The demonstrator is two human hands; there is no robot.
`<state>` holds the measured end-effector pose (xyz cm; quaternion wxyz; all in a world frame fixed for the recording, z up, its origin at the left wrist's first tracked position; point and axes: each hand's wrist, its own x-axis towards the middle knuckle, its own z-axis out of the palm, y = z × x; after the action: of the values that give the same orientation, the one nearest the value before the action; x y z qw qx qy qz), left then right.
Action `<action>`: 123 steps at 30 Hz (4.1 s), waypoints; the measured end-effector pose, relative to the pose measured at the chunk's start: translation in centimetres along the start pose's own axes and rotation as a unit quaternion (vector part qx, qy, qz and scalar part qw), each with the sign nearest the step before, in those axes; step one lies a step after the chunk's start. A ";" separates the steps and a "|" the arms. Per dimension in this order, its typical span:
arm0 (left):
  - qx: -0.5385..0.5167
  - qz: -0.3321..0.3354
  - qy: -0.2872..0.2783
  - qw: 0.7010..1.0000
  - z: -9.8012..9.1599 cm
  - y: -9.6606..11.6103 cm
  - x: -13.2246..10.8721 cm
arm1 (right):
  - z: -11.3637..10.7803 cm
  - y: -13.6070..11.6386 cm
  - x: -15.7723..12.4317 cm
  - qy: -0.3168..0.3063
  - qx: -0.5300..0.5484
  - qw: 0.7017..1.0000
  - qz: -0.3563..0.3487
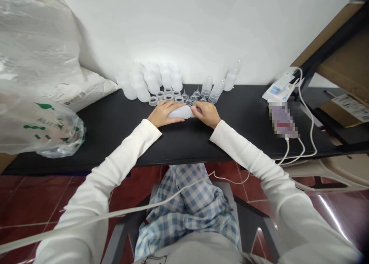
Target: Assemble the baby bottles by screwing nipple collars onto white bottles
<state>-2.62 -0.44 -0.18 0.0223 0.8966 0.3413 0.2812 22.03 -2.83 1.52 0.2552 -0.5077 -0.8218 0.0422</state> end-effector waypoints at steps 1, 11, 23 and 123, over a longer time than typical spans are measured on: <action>0.003 0.003 -0.001 1.000 0.1 0.1 0.0 | -0.1 -0.2 0.0 0.006 -0.026 1.000 0.007; 0.068 -0.003 0.020 0.998 0.1 1.2 0.2 | -0.4 -0.7 0.1 -0.028 -0.019 0.996 0.082; 0.015 -0.019 0.017 1.000 -0.1 0.2 -0.2 | 0.0 0.8 0.1 -0.006 0.079 0.991 -0.113; -0.080 -0.051 0.083 0.992 -0.4 2.6 -0.3 | 0.8 0.3 -0.3 -0.003 0.148 0.987 0.063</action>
<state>-1.49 -2.66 0.65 0.0794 0.8469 0.3637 0.3797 21.98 -2.81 0.63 0.3221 -0.5151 -0.7736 0.1804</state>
